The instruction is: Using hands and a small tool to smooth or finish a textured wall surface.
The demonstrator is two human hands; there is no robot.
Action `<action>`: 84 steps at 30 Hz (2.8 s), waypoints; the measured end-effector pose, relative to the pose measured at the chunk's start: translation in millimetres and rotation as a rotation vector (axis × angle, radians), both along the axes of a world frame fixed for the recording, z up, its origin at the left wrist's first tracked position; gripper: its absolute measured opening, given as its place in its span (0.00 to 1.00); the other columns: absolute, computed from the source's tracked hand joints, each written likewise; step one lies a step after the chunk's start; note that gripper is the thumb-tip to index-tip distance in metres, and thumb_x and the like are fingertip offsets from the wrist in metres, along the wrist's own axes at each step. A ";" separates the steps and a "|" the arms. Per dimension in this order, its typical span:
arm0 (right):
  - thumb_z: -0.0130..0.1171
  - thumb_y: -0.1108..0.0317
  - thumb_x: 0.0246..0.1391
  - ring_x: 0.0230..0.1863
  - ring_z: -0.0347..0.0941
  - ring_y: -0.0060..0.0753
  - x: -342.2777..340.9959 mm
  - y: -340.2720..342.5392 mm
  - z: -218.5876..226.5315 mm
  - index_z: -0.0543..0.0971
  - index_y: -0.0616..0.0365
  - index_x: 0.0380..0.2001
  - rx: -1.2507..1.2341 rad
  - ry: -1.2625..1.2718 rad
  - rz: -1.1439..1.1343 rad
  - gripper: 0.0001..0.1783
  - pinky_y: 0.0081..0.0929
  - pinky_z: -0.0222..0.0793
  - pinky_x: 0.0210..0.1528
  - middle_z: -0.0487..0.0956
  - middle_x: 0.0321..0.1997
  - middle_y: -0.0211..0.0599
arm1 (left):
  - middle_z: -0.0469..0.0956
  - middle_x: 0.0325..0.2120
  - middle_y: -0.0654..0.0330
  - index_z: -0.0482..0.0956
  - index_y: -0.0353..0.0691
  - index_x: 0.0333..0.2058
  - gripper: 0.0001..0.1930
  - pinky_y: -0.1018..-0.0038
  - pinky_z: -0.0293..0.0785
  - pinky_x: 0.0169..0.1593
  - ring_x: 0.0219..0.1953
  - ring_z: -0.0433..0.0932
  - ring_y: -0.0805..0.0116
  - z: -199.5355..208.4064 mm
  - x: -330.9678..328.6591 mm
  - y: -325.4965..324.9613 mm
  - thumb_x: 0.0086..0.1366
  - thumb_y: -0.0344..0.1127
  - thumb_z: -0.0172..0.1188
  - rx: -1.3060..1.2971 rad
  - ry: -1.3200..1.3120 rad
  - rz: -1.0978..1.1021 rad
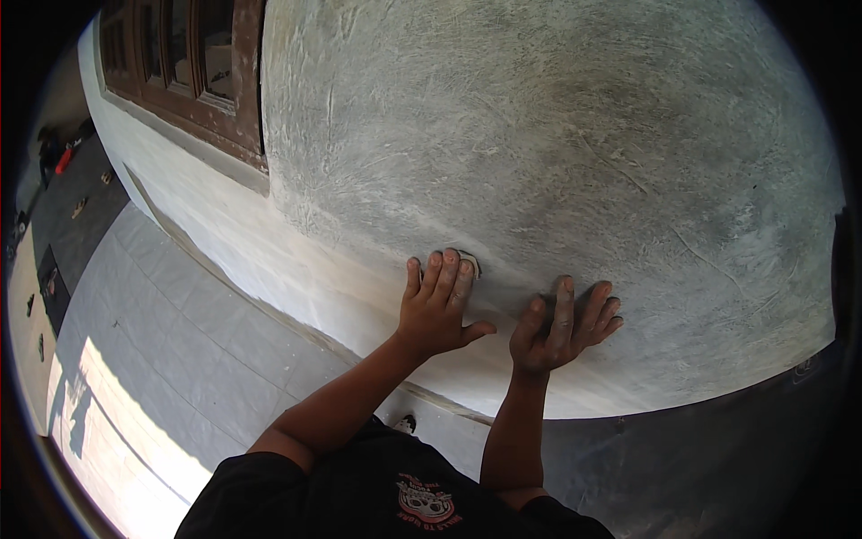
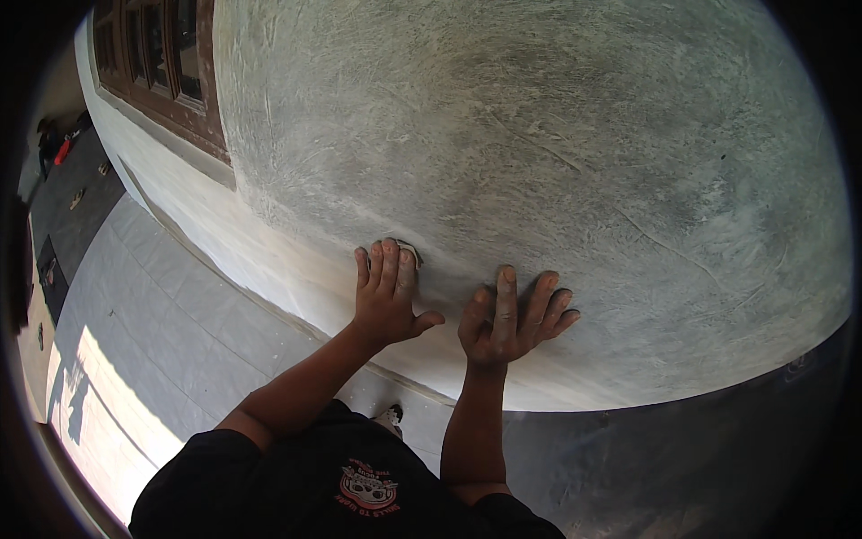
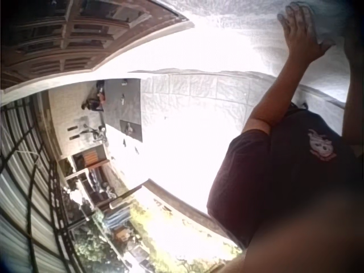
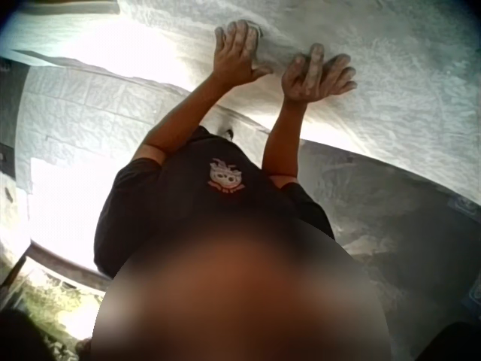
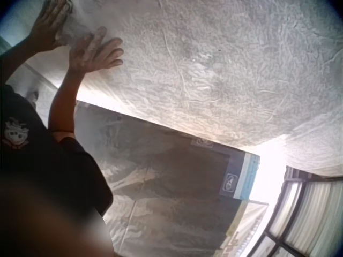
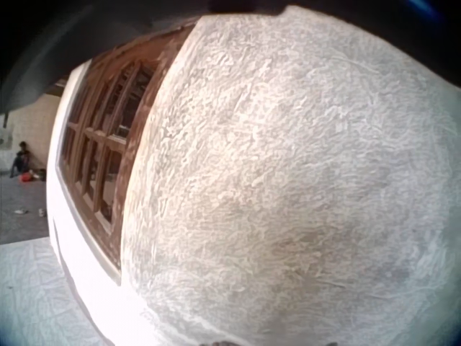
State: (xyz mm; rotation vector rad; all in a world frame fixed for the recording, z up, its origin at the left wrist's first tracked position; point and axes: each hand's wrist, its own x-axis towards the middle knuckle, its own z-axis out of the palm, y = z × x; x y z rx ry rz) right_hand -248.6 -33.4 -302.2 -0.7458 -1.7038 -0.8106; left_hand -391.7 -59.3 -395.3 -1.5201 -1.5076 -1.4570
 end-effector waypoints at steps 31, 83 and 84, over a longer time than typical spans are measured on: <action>0.48 0.55 0.63 0.74 0.45 0.50 6.7 0.7 -2.2 0.77 0.50 0.52 0.004 -0.003 -0.034 0.20 0.54 0.27 0.72 0.62 0.68 0.52 | 0.58 0.64 0.43 0.63 0.33 0.61 0.42 0.47 0.31 0.69 0.70 0.48 0.48 59.9 -8.6 3.6 0.65 0.67 0.40 0.010 0.059 0.003; 0.52 0.52 0.58 0.68 0.54 0.58 -76.4 -11.1 334.3 0.67 0.65 0.60 0.187 0.139 -0.024 0.33 0.51 0.44 0.70 0.61 0.66 0.58 | 0.50 0.67 0.41 0.54 0.30 0.65 0.43 0.47 0.37 0.68 0.69 0.47 0.44 292.9 -66.2 4.3 0.66 0.63 0.43 0.166 0.280 0.070; 0.52 0.52 0.58 0.68 0.54 0.58 -78.2 -13.4 342.1 0.67 0.65 0.60 0.203 0.143 -0.032 0.33 0.51 0.44 0.70 0.61 0.66 0.58 | 0.50 0.67 0.41 0.54 0.30 0.65 0.43 0.47 0.37 0.68 0.69 0.47 0.44 282.9 -61.5 2.2 0.66 0.63 0.43 0.182 0.284 0.063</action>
